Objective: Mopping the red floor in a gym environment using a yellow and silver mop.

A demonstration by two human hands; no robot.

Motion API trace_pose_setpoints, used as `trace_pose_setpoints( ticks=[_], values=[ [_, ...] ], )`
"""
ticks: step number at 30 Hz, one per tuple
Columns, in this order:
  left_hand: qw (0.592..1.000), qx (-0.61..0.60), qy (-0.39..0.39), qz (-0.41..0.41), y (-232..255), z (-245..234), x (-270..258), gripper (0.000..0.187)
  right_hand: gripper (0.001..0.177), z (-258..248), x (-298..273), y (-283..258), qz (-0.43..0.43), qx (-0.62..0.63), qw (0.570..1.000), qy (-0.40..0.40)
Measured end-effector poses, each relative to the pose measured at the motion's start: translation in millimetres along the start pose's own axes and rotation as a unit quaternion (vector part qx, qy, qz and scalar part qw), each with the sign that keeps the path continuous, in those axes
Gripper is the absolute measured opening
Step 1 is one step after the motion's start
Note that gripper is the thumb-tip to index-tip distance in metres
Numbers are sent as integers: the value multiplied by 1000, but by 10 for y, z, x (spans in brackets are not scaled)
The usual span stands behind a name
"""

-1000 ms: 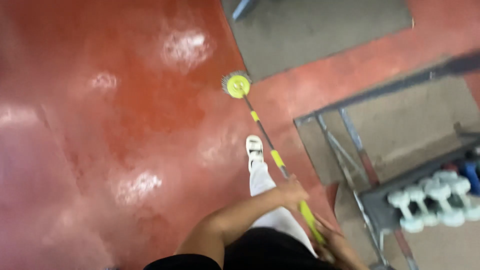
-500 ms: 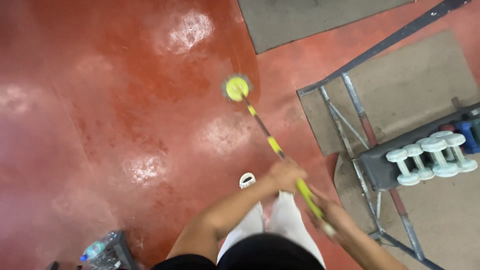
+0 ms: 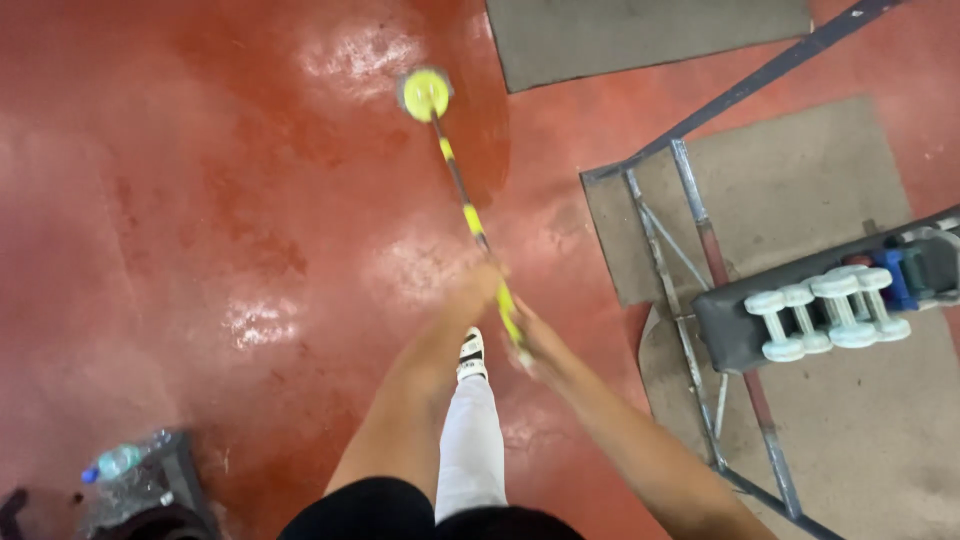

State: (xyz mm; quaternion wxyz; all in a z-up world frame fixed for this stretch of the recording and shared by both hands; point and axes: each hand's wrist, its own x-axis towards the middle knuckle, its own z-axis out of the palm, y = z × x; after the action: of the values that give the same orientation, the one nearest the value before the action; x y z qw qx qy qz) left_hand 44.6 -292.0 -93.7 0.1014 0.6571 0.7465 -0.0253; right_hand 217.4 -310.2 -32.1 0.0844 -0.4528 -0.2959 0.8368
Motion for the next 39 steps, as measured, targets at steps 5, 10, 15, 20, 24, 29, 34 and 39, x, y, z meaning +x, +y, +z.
trace_pose_setpoints(
  ticks=[5, 10, 15, 20, 24, 29, 34, 39],
  values=[
    [993, -98, -25, 59, 1465, 722, -1097, 32, 53, -1249, -1459, 1140, 40, -16, 999, 2],
    [974, -117, -134, 137, 2892, 852, -2740, 32, 54, -2037, -3080, 2275, 113, -45, 991, 59],
    [941, -124, -61, 308, 3603, 1641, -3324, 33, 57, -2495, -3939, 2908, 282, 334, 857, 272],
    [953, -162, -14, 254, 3170, 937, -3363, 22, 48, -3460, -3279, 3835, -215, -243, 934, 148],
    [966, -130, 72, 213, 2144, 1420, -2756, 15, 37, -1943, -2612, 3081, -313, -289, 897, 119],
    [988, -138, 45, 59, 515, 59, -2080, 30, 29, 9, -1646, 1670, -554, -277, 784, 41],
    [988, -86, 125, -16, -957, -295, -1042, 28, 26, 866, -230, 732, -530, -212, 810, -131],
    [961, -149, 224, -67, -1195, -694, -987, 55, 19, 1129, 476, 428, -491, -215, 840, -86]
  ],
)
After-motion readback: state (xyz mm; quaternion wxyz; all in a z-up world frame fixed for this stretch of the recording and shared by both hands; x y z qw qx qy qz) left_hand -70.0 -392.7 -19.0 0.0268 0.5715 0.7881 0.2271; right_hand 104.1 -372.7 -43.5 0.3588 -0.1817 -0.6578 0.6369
